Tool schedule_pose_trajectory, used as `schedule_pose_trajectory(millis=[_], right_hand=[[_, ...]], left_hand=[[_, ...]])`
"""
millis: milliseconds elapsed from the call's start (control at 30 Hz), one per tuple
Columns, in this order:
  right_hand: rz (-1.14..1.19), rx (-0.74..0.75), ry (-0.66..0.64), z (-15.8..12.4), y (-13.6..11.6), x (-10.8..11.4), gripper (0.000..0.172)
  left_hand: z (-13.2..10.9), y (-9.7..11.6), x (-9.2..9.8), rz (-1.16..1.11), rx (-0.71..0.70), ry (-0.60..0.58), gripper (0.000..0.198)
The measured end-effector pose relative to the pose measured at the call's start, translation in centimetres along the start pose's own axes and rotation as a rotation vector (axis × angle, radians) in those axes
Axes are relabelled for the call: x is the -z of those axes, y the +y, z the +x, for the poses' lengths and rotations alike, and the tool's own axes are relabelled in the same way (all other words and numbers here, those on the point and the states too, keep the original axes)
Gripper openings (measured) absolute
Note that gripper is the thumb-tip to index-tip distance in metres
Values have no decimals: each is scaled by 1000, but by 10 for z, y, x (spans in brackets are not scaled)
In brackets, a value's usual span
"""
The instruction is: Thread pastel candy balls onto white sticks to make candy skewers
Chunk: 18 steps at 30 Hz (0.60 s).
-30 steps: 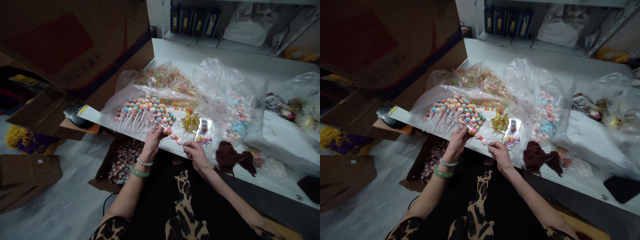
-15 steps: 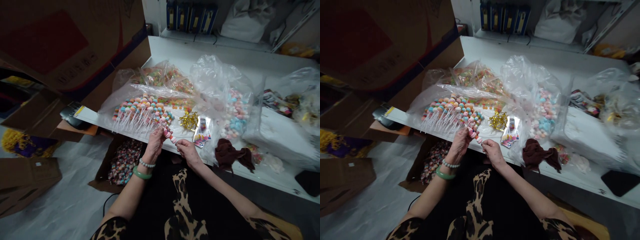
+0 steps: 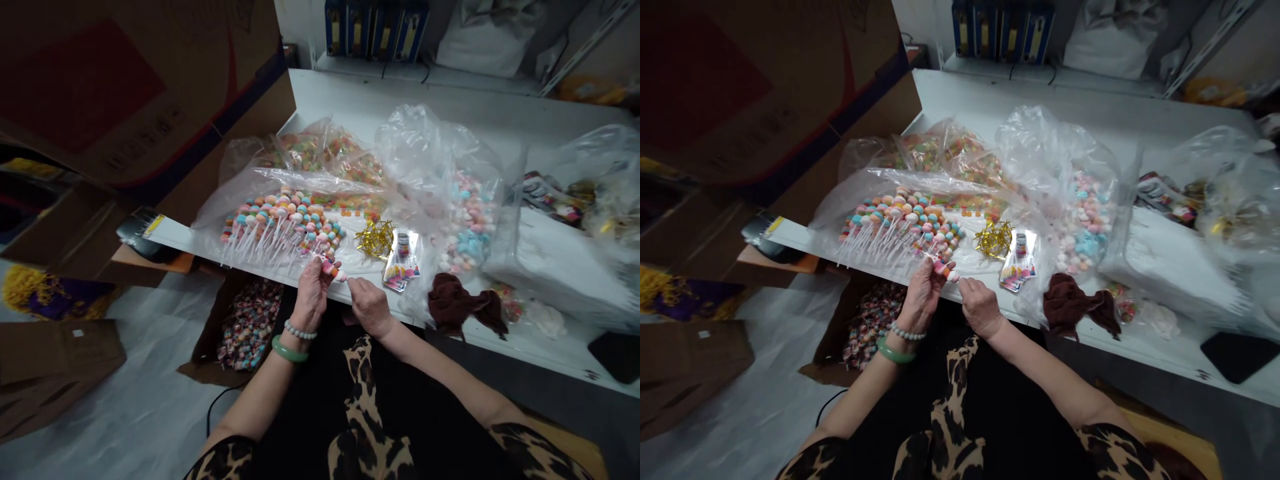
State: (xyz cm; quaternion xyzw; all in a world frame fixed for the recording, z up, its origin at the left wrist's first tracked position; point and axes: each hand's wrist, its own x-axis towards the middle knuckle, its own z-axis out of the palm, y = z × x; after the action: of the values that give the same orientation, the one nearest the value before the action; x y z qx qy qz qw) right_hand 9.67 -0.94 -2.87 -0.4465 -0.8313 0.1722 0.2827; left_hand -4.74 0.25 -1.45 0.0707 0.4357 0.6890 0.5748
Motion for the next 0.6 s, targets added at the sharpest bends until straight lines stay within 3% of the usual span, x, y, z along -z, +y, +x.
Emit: schedule_pose_trajectory(millis=[67, 167, 267, 400, 533, 600], right_hand=[[290, -161, -53, 4, -5, -2, 19], [926, -605, -214, 10, -6, -1, 6], [1474, -929, -385, 15, 3, 4, 17], [1784, -1058, -514, 18, 9, 11, 20], [1864, -1089, -599, 25, 0, 9, 17], [1841, -1070, -574, 29, -4, 7, 17]], left_hand=[[0, -1, -1, -12, 43, -2, 33], [1, 2, 2, -26, 123, 8, 34], [4, 5, 8, -28, 161, 15, 32], [2, 5, 7, 27, 141, -10, 33], [-8, -4, -5, 87, 131, -16, 38], [-12, -8, -10, 99, 137, -23, 40]])
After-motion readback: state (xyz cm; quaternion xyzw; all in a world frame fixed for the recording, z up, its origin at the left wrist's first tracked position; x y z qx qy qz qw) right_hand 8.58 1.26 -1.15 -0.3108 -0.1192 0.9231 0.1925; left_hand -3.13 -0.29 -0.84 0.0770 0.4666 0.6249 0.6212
